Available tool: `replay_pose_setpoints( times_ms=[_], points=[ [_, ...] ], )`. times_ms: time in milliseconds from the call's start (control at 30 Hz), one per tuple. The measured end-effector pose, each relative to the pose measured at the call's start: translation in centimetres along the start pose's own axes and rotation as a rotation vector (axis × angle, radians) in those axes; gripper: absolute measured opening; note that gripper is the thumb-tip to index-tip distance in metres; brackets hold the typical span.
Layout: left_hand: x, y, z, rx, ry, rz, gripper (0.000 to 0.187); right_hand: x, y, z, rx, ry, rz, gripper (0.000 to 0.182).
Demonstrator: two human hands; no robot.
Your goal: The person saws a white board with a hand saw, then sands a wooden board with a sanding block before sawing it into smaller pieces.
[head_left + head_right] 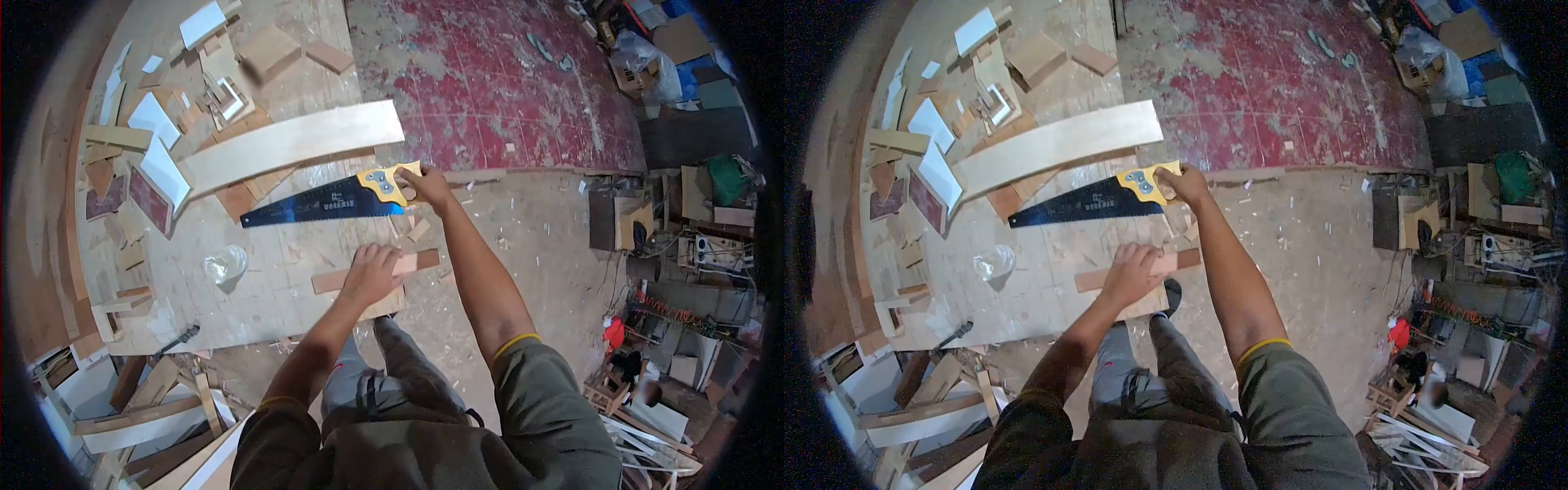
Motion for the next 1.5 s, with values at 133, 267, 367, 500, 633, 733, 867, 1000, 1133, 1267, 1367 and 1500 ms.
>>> replay_pose_setpoints(
  times_ms=[133, 267, 367, 500, 633, 733, 867, 1000, 1133, 1267, 1367, 1500],
  points=[
    [-0.1, 0.1, 0.0, -0.007, 0.013, 0.005, 0.046, -2.9, -1.7, -0.2, 0.197, -0.022, 0.018, 0.056],
    [0.0, 0.3, 0.0, -0.011, -0.012, 0.005, 0.047, -5.8, -1.2, -1.9, 0.263, -0.023, -0.102, 0.043],
    [0.1, 0.5, -0.4, 0.003, 0.040, 0.039, 0.047, -9.5, -1.2, -4.3, 0.369, -0.107, -0.114, 0.038],
    [0.1, 0.3, 0.0, 0.033, 0.012, 0.026, 0.050, -19.5, -3.0, -7.9, 0.587, 0.025, -0.026, 0.035],
    [0.4, 0.2, 0.2, 0.006, 0.069, 0.070, 0.050, -30.3, -3.8, -11.5, 0.661, 0.340, 0.031, 0.036],
    [0.7, 0.4, 0.1, -0.021, 0.032, 0.034, 0.049, -35.3, -5.4, -11.9, 0.417, 0.328, -0.039, 0.031],
    [0.7, 0.3, 0.4, -0.129, 0.021, 0.002, 0.046, -36.1, -7.6, -7.1, 0.063, 0.332, -0.166, 0.014],
    [0.8, 0.1, 0.2, -0.132, 0.014, -0.020, 0.044, -35.4, -8.0, -2.8, -0.001, 0.366, -0.228, 0.012],
    [0.7, 0.1, 0.4, -0.135, 0.006, -0.017, 0.043, -35.4, -8.0, 0.2, -0.014, 0.425, -0.218, 0.011],
    [0.6, 0.1, 0.2, -0.147, 0.010, 0.001, 0.044, -35.1, -8.0, 1.2, 0.009, 0.445, -0.195, 0.012],
    [0.7, -0.1, 0.5, -0.121, 0.026, 0.030, 0.045, -34.6, -7.7, 1.2, -0.018, 0.426, -0.184, 0.012],
    [0.5, -0.2, 0.6, -0.122, 0.011, 0.016, 0.045, -33.9, -7.6, 1.4, -0.049, 0.384, -0.196, 0.015]
  ],
)
Point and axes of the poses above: each hand's wrist, its own x-axis towards the middle knuckle, its own z-axis out of the palm, y = z × x, the point moved 2 cm from there along x, towards the middle knuckle, and after that the axes turned 10 degrees about -z, right-handed, at the moved point
